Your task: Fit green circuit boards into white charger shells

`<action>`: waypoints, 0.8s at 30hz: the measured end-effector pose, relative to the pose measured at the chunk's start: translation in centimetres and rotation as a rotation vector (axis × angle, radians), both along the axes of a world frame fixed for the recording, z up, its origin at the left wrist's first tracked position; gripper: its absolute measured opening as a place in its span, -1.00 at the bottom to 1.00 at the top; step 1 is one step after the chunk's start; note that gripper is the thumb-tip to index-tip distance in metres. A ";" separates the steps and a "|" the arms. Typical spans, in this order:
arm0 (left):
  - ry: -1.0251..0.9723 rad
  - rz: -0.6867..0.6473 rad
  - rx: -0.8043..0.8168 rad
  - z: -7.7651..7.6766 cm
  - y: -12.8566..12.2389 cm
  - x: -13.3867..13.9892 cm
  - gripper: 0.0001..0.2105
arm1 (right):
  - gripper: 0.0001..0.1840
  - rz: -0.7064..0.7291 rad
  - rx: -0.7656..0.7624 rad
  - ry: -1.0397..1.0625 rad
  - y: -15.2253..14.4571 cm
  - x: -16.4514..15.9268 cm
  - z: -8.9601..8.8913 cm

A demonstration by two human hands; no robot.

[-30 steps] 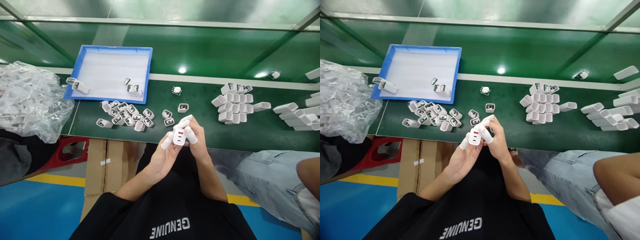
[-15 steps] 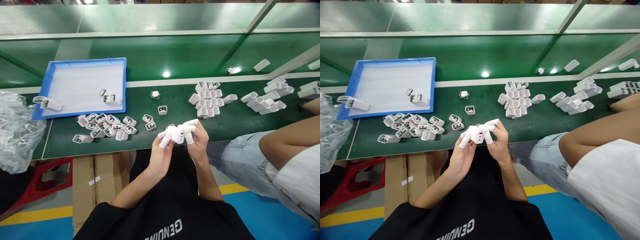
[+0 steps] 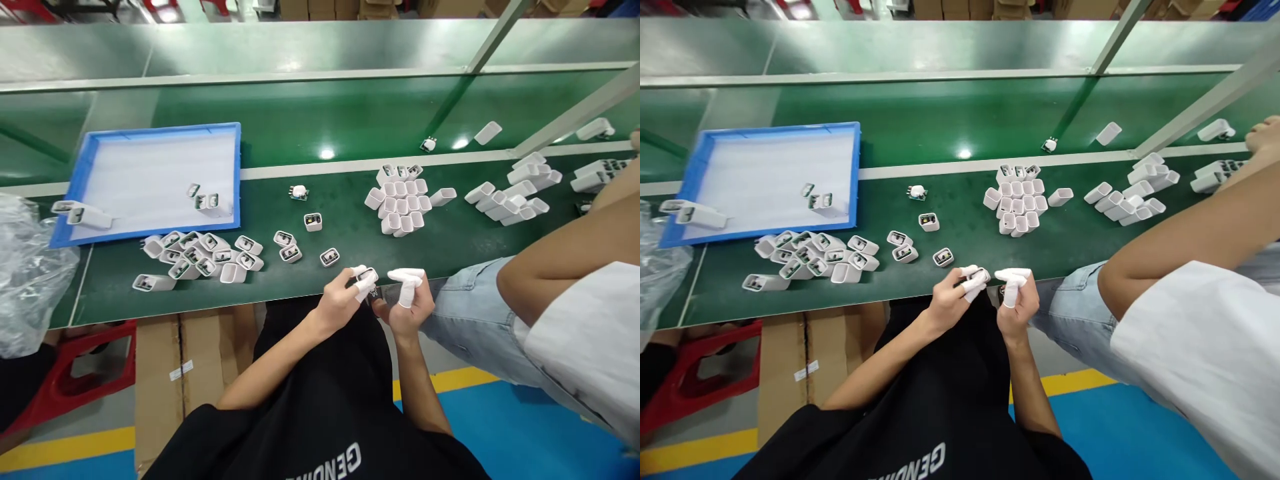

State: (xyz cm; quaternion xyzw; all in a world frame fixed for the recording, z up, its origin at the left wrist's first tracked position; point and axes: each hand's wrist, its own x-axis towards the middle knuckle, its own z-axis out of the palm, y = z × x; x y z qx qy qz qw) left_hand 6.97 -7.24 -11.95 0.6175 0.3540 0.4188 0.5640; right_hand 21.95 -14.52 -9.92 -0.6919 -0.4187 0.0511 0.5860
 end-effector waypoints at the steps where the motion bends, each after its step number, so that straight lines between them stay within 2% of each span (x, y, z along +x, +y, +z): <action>1: 0.075 -0.058 0.076 -0.9 0.4 -0.1 -0.83 | -0.55 -0.014 -0.007 0.004 -0.5 0.0 -0.6; 3: 0.178 -0.109 0.180 -2.0 1.2 -0.2 -0.81 | -0.54 -0.020 -0.022 0.007 -1.3 0.0 -1.5; 5: 0.242 -0.127 0.238 -2.3 2.1 -0.3 -0.79 | -0.53 -0.023 -0.041 0.008 -1.8 0.0 -2.3; 9: 0.283 -0.185 0.274 -1.2 3.2 -0.1 -0.79 | -0.49 -0.023 -0.073 0.037 -2.1 -0.4 -3.4; 14: 0.155 -0.191 0.397 -0.4 3.8 0.5 -0.78 | -0.46 -0.035 -0.094 0.120 -1.9 -0.9 -3.8; 16: 0.170 -0.222 0.426 -0.8 4.1 0.7 -0.75 | -0.43 -0.069 -0.112 0.133 -2.0 -0.9 -3.6; 20: 0.321 -0.291 0.481 -1.9 4.4 0.7 -0.72 | -0.39 -0.075 -0.135 0.104 -2.3 -0.6 -3.5; 24: 0.377 -0.267 0.633 -2.8 4.1 0.3 -0.60 | -0.37 -0.101 -0.164 0.129 -2.4 -0.2 -4.0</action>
